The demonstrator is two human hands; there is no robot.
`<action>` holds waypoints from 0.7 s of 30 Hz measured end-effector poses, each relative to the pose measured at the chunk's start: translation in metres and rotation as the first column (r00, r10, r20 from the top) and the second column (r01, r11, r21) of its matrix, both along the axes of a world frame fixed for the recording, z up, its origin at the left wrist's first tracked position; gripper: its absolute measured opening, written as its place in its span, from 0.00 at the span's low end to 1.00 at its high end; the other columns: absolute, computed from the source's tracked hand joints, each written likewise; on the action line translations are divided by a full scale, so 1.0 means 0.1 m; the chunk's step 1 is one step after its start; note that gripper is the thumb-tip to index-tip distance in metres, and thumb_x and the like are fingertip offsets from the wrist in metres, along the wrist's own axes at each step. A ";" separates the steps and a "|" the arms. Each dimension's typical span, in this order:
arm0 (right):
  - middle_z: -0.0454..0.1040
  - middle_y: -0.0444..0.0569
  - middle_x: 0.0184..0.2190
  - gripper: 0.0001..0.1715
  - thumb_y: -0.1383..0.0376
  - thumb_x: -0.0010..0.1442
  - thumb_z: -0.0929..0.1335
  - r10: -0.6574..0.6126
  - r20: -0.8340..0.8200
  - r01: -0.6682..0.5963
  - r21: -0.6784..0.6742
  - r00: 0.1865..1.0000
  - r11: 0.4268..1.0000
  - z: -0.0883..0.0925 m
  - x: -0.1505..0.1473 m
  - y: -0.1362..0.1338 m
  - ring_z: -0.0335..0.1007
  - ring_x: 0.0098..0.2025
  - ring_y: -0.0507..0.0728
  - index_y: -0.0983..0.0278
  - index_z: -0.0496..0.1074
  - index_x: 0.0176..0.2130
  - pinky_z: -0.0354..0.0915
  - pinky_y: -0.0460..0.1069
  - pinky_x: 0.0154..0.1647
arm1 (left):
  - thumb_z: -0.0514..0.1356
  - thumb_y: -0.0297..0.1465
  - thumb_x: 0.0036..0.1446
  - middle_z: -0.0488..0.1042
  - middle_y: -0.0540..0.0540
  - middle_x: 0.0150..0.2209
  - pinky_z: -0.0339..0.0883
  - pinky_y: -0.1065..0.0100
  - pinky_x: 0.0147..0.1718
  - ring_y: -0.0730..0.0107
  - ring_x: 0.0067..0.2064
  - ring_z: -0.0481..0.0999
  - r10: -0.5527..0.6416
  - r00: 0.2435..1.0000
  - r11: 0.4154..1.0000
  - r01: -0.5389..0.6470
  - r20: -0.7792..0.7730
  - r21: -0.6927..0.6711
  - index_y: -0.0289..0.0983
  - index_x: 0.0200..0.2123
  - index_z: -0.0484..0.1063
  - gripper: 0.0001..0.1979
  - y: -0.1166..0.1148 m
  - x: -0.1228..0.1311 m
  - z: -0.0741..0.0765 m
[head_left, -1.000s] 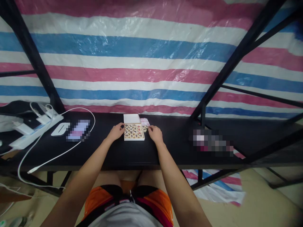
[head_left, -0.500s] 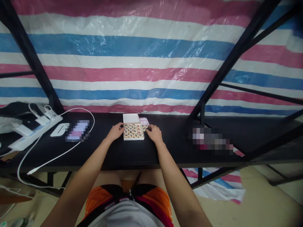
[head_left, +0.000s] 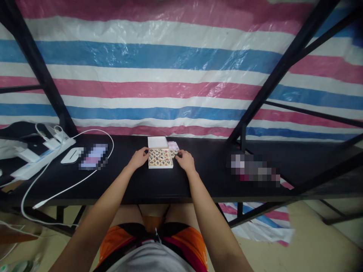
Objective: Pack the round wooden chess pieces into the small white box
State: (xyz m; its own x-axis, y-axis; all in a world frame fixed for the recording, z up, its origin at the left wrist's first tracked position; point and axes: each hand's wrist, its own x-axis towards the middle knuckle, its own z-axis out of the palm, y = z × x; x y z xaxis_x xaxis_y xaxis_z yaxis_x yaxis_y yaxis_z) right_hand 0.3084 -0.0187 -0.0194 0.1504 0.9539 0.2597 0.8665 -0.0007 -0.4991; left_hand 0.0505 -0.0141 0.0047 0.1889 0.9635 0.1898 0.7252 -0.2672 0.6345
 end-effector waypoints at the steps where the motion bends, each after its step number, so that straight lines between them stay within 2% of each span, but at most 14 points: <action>1: 0.72 0.51 0.43 0.18 0.61 0.56 0.65 -0.006 -0.012 0.006 0.018 1.000 1.000 0.00 0.00 0.00 0.67 0.47 0.61 0.61 0.71 0.47 0.62 0.53 0.45 | 0.54 0.35 0.56 0.75 0.48 0.28 0.62 0.70 0.34 0.67 0.32 0.74 -0.001 1.000 1.000 0.001 -0.002 0.001 0.38 0.48 0.70 0.17 0.00 0.00 0.00; 3: 0.71 0.53 0.43 0.19 0.62 0.56 0.65 -0.015 -0.048 0.019 0.085 0.999 0.996 0.01 -0.01 -0.02 0.67 0.46 0.60 0.62 0.70 0.48 0.62 0.53 0.45 | 0.54 0.35 0.56 0.75 0.48 0.28 0.62 0.70 0.33 0.67 0.32 0.74 0.000 1.000 1.000 0.000 -0.006 0.002 0.39 0.48 0.70 0.17 0.00 0.00 0.00; 5: 0.71 0.53 0.42 0.17 0.63 0.56 0.65 0.038 -0.090 -0.021 0.183 0.995 0.983 0.04 -0.05 -0.04 0.67 0.44 0.59 0.63 0.71 0.46 0.62 0.53 0.47 | 0.54 0.35 0.56 0.75 0.48 0.28 0.62 0.70 0.34 0.66 0.32 0.74 0.000 1.000 1.000 0.000 -0.009 0.002 0.39 0.48 0.70 0.17 0.02 0.00 -0.01; 8: 0.73 0.50 0.38 0.12 0.65 0.56 0.64 0.312 -0.091 -0.273 0.299 0.946 0.915 0.11 -0.14 -0.12 0.67 0.41 0.56 0.63 0.73 0.40 0.62 0.51 0.47 | 0.54 0.35 0.56 0.76 0.48 0.29 0.62 0.69 0.35 0.66 0.33 0.74 0.004 1.000 1.000 -0.004 -0.017 0.009 0.39 0.48 0.70 0.17 0.03 0.00 -0.02; 10: 0.74 0.48 0.35 0.10 0.66 0.56 0.65 0.487 -0.047 -0.453 0.301 0.872 0.839 0.16 -0.22 -0.18 0.67 0.40 0.55 0.62 0.74 0.37 0.62 0.50 0.46 | 0.54 0.35 0.56 0.76 0.48 0.29 0.62 0.69 0.35 0.66 0.33 0.74 0.006 1.000 1.000 -0.005 -0.020 0.012 0.39 0.48 0.70 0.17 0.03 0.00 -0.02; 11: 0.74 0.47 0.34 0.09 0.66 0.55 0.65 0.530 -0.021 -0.504 0.280 0.848 0.817 0.18 -0.25 -0.20 0.67 0.39 0.55 0.62 0.74 0.36 0.62 0.49 0.45 | 0.54 0.36 0.56 0.75 0.48 0.28 0.62 0.69 0.35 0.66 0.33 0.74 0.007 1.000 1.000 -0.007 -0.022 0.012 0.39 0.48 0.70 0.17 0.03 0.00 -0.02; 14: 0.75 0.47 0.32 0.09 0.66 0.55 0.66 0.555 0.062 -0.555 0.203 0.829 0.807 0.23 -0.33 -0.27 0.67 0.39 0.55 0.63 0.75 0.36 0.61 0.49 0.45 | 0.54 0.36 0.56 0.75 0.49 0.27 0.62 0.69 0.34 0.67 0.31 0.73 0.016 1.000 1.000 -0.015 -0.024 0.001 0.39 0.47 0.70 0.17 0.02 0.01 -0.01; 21: 0.74 0.47 0.33 0.11 0.63 0.59 0.64 0.504 0.136 -0.518 0.104 0.853 0.849 0.29 -0.37 -0.32 0.67 0.43 0.55 0.62 0.74 0.40 0.60 0.48 0.48 | 0.54 0.34 0.56 0.75 0.49 0.27 0.62 0.69 0.35 0.67 0.32 0.74 0.010 1.000 1.000 -0.010 -0.030 0.007 0.38 0.48 0.70 0.17 0.02 0.01 0.01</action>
